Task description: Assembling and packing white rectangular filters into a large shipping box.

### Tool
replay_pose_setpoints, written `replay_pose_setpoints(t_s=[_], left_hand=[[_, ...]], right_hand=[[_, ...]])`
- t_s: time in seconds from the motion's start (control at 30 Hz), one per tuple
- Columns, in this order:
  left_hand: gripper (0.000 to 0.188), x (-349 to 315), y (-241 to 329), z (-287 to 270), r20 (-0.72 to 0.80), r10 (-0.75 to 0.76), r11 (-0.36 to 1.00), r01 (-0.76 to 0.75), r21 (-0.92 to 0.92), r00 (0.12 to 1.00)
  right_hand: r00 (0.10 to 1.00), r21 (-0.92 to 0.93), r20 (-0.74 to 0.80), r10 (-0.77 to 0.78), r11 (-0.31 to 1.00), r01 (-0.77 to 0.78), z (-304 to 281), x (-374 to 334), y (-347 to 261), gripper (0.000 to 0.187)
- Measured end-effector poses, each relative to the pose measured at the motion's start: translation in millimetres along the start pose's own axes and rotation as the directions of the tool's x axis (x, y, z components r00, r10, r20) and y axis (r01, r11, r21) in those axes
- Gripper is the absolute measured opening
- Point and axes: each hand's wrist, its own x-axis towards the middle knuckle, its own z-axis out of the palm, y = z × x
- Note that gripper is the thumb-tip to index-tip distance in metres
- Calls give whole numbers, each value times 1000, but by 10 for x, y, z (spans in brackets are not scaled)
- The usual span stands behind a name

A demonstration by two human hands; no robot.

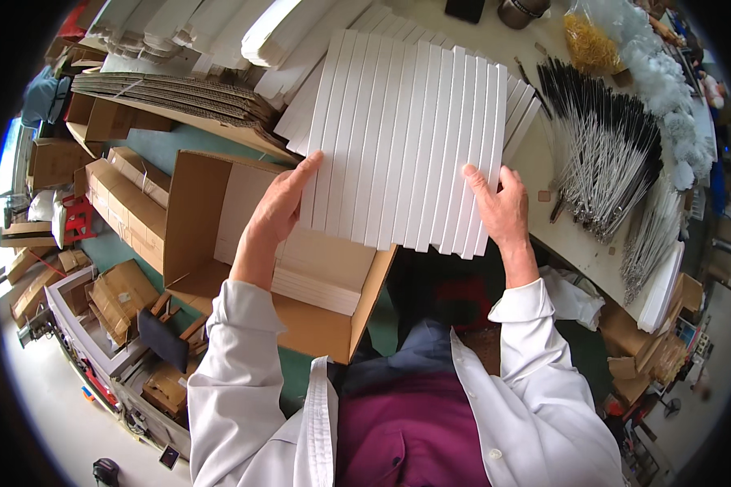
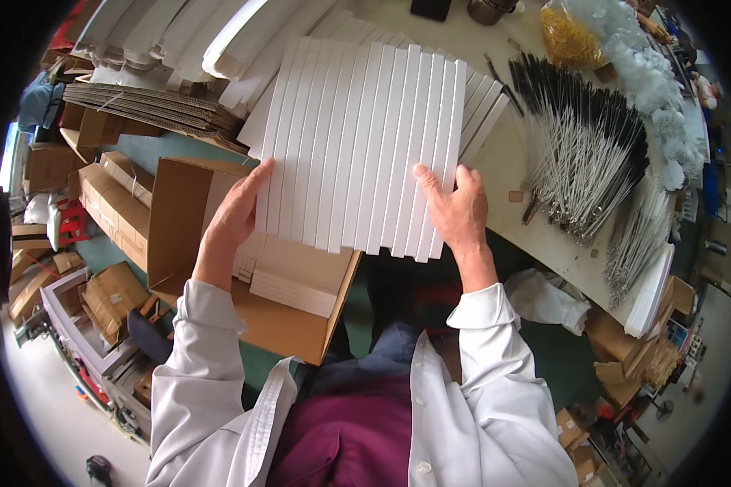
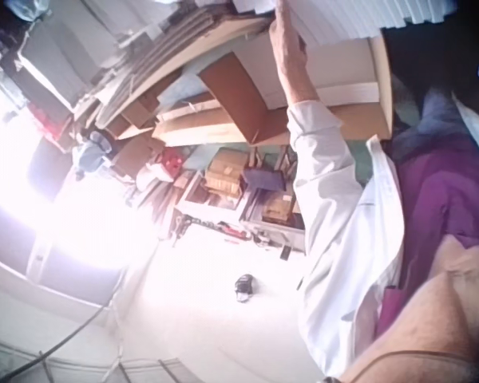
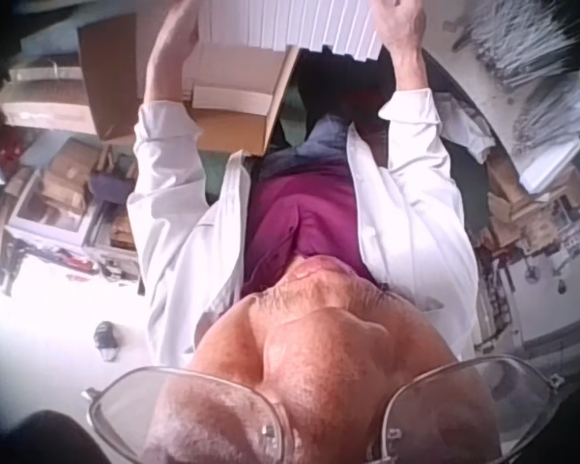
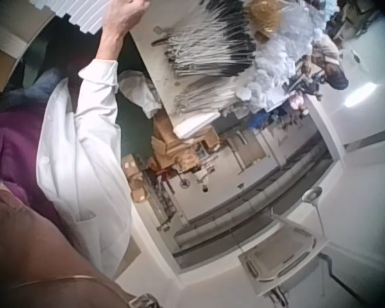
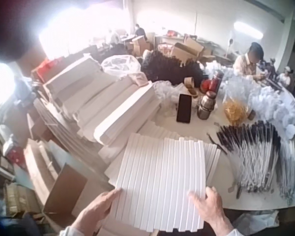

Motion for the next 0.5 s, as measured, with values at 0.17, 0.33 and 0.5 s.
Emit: replay_pose_setpoints(t_s=[0.17, 0.33, 0.5], left_hand=[[72, 172, 12, 85, 24, -21, 998, 20, 60, 999], [35, 85, -36, 171, 162, 13, 976, 23, -215, 987], [36, -122, -127, 300, 208, 28, 951, 37, -306, 978]], right_hand=[[999, 11, -37, 22, 1000, -22, 123, -35, 19, 70], [998, -15, -19, 67, 998, -67, 59, 20, -14, 74], [994, 73, 33, 106, 991, -108, -40, 0, 54, 70]])
